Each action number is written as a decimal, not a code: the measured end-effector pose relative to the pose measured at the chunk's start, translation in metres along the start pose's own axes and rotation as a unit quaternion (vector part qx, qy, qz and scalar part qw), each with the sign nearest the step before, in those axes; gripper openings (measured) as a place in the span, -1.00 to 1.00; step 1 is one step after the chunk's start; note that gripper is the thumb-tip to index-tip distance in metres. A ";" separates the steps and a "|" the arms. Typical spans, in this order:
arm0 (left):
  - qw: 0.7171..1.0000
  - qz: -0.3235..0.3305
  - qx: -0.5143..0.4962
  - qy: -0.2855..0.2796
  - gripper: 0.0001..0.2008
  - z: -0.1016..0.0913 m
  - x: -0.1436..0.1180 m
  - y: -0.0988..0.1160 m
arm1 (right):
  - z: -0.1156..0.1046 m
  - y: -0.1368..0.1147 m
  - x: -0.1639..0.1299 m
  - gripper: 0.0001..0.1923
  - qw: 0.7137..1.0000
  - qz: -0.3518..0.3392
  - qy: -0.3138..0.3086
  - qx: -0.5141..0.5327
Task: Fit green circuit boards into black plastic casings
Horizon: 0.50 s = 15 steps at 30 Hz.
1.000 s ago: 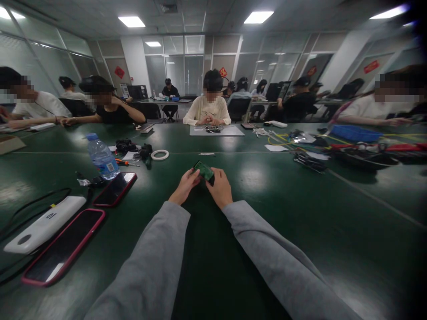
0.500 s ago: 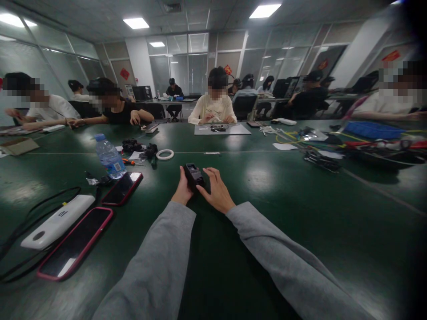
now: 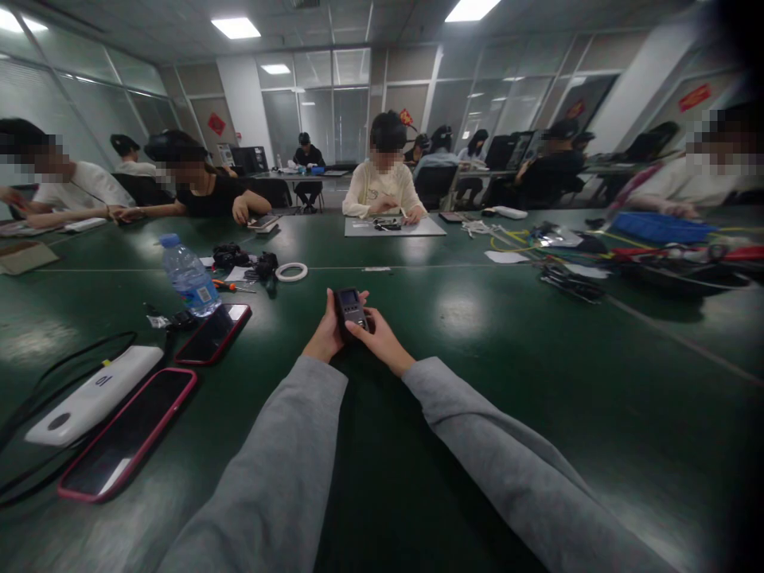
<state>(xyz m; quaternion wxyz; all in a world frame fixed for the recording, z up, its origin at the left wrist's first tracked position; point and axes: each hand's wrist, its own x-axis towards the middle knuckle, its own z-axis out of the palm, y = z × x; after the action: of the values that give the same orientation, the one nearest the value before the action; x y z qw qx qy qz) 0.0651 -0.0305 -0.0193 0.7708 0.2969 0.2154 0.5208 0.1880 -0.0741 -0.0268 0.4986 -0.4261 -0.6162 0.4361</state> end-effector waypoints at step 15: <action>0.998 -0.032 0.044 -0.008 -0.33 0.009 0.000 0.000 | -0.017 -0.001 0.009 -0.46 0.957 0.105 -0.024 0.268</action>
<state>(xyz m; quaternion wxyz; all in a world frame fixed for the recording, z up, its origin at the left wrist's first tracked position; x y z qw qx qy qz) 0.0707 -0.0326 -0.0131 0.7750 0.3280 0.2410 0.4834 0.2035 -0.0643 -0.0216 0.5310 -0.3280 -0.4405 0.6453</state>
